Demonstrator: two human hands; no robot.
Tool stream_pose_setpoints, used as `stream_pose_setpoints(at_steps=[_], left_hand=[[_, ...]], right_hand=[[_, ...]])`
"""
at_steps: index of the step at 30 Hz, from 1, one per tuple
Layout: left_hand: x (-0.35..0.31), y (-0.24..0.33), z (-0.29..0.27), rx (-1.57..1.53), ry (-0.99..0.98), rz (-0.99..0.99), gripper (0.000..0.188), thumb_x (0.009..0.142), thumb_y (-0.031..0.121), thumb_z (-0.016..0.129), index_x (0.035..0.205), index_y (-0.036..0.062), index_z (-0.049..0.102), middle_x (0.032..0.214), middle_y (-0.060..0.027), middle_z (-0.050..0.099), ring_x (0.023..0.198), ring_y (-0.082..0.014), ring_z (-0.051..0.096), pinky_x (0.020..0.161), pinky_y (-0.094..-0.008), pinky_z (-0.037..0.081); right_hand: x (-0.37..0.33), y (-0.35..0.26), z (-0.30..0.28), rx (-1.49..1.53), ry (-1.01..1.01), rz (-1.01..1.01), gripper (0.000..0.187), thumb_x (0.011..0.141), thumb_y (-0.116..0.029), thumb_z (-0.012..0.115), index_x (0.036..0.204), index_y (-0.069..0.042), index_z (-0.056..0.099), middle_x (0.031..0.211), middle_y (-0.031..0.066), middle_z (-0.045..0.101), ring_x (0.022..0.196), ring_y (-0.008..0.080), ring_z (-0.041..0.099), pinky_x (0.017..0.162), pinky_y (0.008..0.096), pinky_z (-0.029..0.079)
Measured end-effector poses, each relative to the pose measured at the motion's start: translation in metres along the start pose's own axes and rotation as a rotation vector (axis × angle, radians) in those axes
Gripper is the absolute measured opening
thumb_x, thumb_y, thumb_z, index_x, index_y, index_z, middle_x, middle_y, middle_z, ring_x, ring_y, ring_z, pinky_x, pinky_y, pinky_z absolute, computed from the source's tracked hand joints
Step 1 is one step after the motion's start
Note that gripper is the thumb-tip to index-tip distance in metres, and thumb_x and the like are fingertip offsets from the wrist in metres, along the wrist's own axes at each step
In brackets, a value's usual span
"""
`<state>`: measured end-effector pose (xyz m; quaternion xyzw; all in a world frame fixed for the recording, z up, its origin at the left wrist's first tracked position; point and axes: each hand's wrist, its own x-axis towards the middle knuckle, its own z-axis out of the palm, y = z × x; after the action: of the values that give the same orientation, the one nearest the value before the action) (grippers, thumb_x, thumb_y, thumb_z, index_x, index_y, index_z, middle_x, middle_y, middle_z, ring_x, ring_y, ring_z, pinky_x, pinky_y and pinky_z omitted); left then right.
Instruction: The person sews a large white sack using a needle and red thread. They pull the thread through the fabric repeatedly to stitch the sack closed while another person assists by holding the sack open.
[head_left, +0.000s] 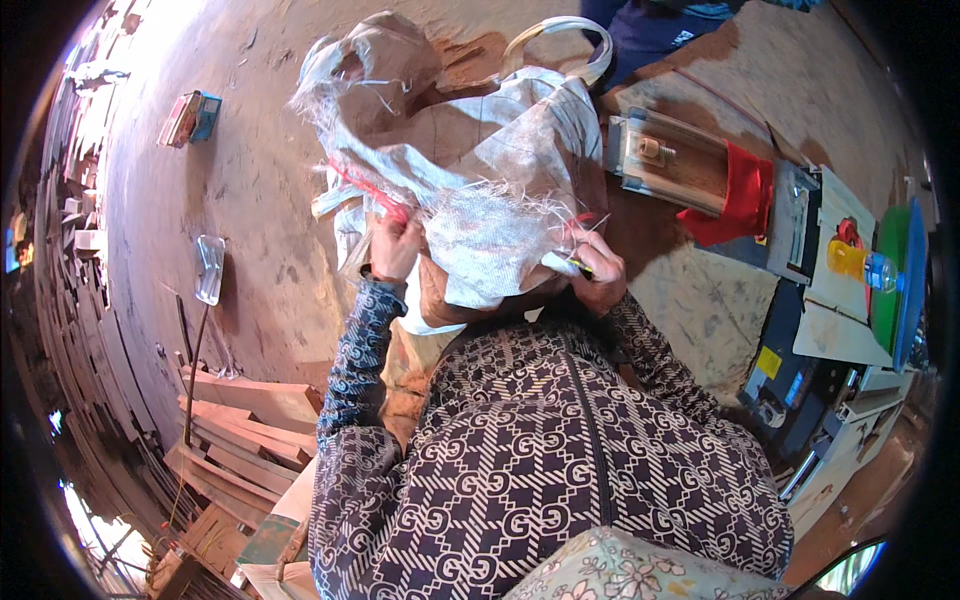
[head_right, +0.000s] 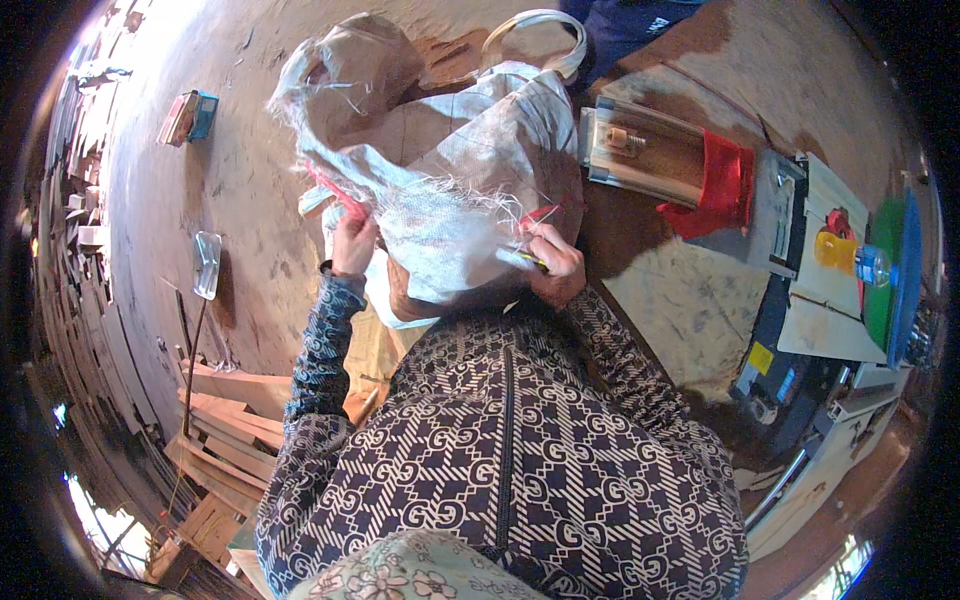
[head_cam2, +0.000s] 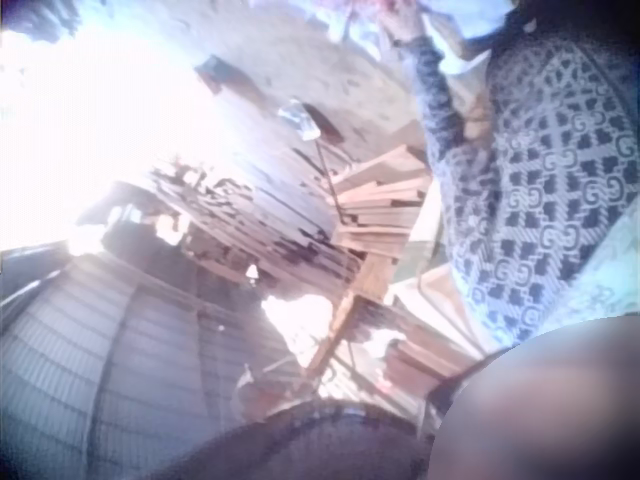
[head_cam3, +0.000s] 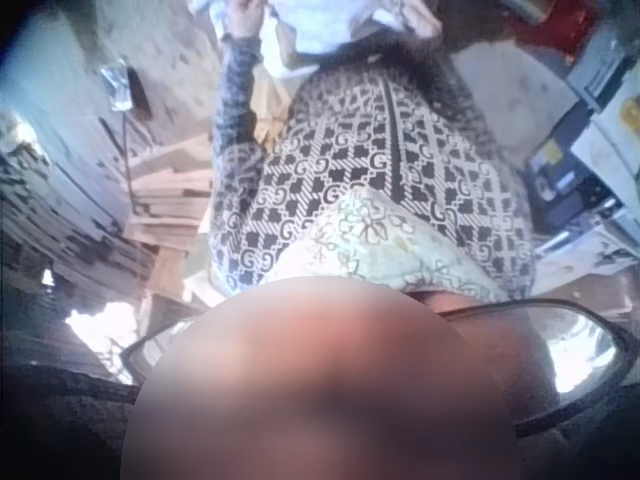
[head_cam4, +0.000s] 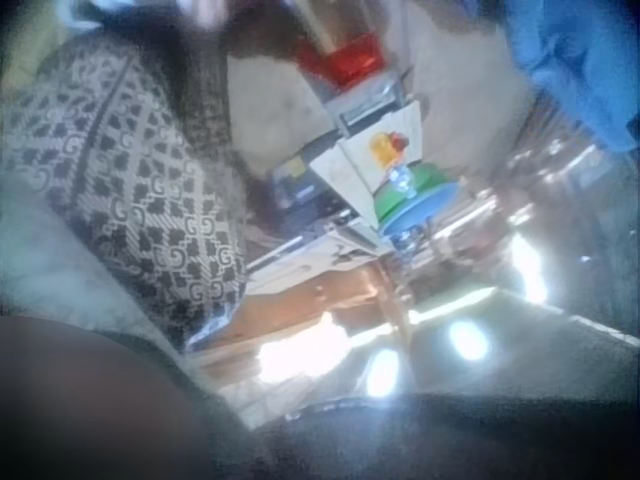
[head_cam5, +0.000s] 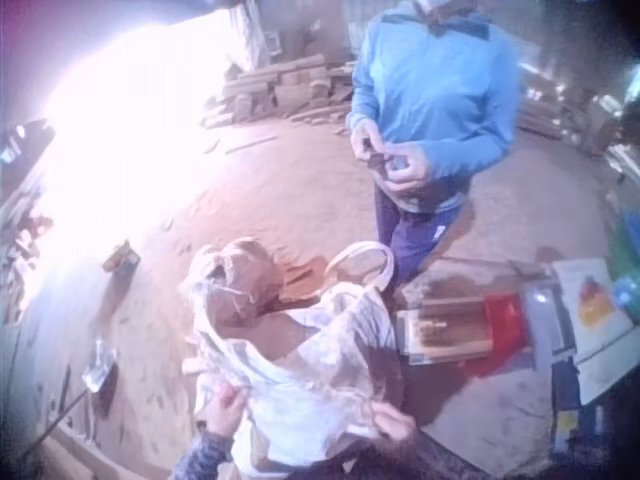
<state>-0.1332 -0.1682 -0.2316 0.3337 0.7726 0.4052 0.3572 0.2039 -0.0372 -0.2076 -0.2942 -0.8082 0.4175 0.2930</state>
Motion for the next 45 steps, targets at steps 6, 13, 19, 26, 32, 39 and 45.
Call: stream_pose_setpoints(at_steps=[6, 13, 19, 26, 32, 39, 45], left_hand=[[0.011, 0.062, 0.058, -0.806, -0.335, -0.434, 0.051, 0.096, 0.044, 0.059, 0.114, -0.0035, 0.065, 0.107, -0.0134, 0.070, 0.092, -0.0232, 0.068, 0.082, -0.0356, 0.055], [0.041, 0.073, 0.058, -0.782, -0.363, -0.472, 0.066, 0.094, 0.059, 0.055, 0.129, 0.0025, 0.056, 0.108, -0.0098, 0.068, 0.087, -0.0210, 0.065, 0.077, -0.0361, 0.054], [0.061, 0.058, 0.082, -0.891, -0.255, -0.475, 0.033, 0.096, 0.036, 0.058, 0.112, 0.0078, 0.066, 0.089, -0.0017, 0.069, 0.072, -0.0125, 0.062, 0.059, -0.0255, 0.047], [0.042, 0.039, 0.071, -0.955, 0.416, -0.509, 0.032, 0.082, 0.033, 0.075, 0.092, 0.0043, 0.066, 0.078, -0.0079, 0.066, 0.060, -0.0176, 0.062, 0.050, -0.0290, 0.049], [0.058, 0.022, 0.055, -1.094, 0.555, -0.413, 0.029, 0.089, 0.033, 0.070, 0.100, 0.0059, 0.066, 0.078, -0.0050, 0.067, 0.066, -0.0187, 0.065, 0.055, -0.0368, 0.053], [-0.002, 0.047, 0.044, -1.311, 0.454, -0.517, 0.030, 0.090, 0.034, 0.071, 0.103, 0.0065, 0.068, 0.060, 0.0054, 0.048, 0.046, -0.0073, 0.039, 0.044, -0.0241, 0.032], [-0.018, 0.048, 0.055, -1.308, 0.421, -0.492, 0.023, 0.088, 0.033, 0.075, 0.091, 0.0114, 0.066, 0.055, 0.0050, 0.041, 0.042, -0.0082, 0.029, 0.040, -0.0261, 0.025]], right_hand=[[0.029, -0.047, 0.006, -0.008, 0.006, -0.025, 0.012, 0.078, -0.005, 0.075, 0.086, -0.002, 0.067, 0.121, 0.0136, 0.063, 0.095, 0.0274, 0.070, 0.078, 0.0350, 0.056], [0.043, -0.066, 0.040, 0.230, -0.610, -0.368, 0.030, 0.076, -0.007, 0.065, 0.106, -0.009, 0.059, 0.129, 0.0129, 0.061, 0.097, 0.0284, 0.068, 0.075, 0.0375, 0.058], [0.010, -0.082, 0.081, 0.092, -0.989, -0.328, 0.028, 0.082, -0.025, 0.068, 0.106, -0.013, 0.061, 0.080, 0.0105, 0.066, 0.079, 0.0304, 0.068, 0.066, 0.0424, 0.052], [0.043, -0.084, 0.036, 0.317, -1.063, -0.134, 0.033, 0.095, -0.041, 0.059, 0.095, -0.009, 0.062, 0.082, 0.0127, 0.065, 0.080, 0.0345, 0.064, 0.068, 0.0439, 0.049], [0.037, -0.076, 0.045, 0.266, -1.102, -0.194, 0.032, 0.098, -0.038, 0.052, 0.090, -0.009, 0.060, 0.080, 0.0150, 0.063, 0.078, 0.0370, 0.062, 0.068, 0.0466, 0.048], [0.059, -0.081, 0.025, 0.351, -0.924, -0.098, 0.022, 0.096, -0.030, 0.057, 0.101, -0.013, 0.068, 0.083, 0.0136, 0.068, 0.076, 0.0335, 0.066, 0.068, 0.0432, 0.052], [0.167, -0.078, 0.017, -0.184, -0.473, -0.131, 0.021, 0.091, -0.031, 0.063, 0.091, -0.012, 0.072, 0.079, 0.0129, 0.070, 0.073, 0.0315, 0.069, 0.066, 0.0432, 0.054]])
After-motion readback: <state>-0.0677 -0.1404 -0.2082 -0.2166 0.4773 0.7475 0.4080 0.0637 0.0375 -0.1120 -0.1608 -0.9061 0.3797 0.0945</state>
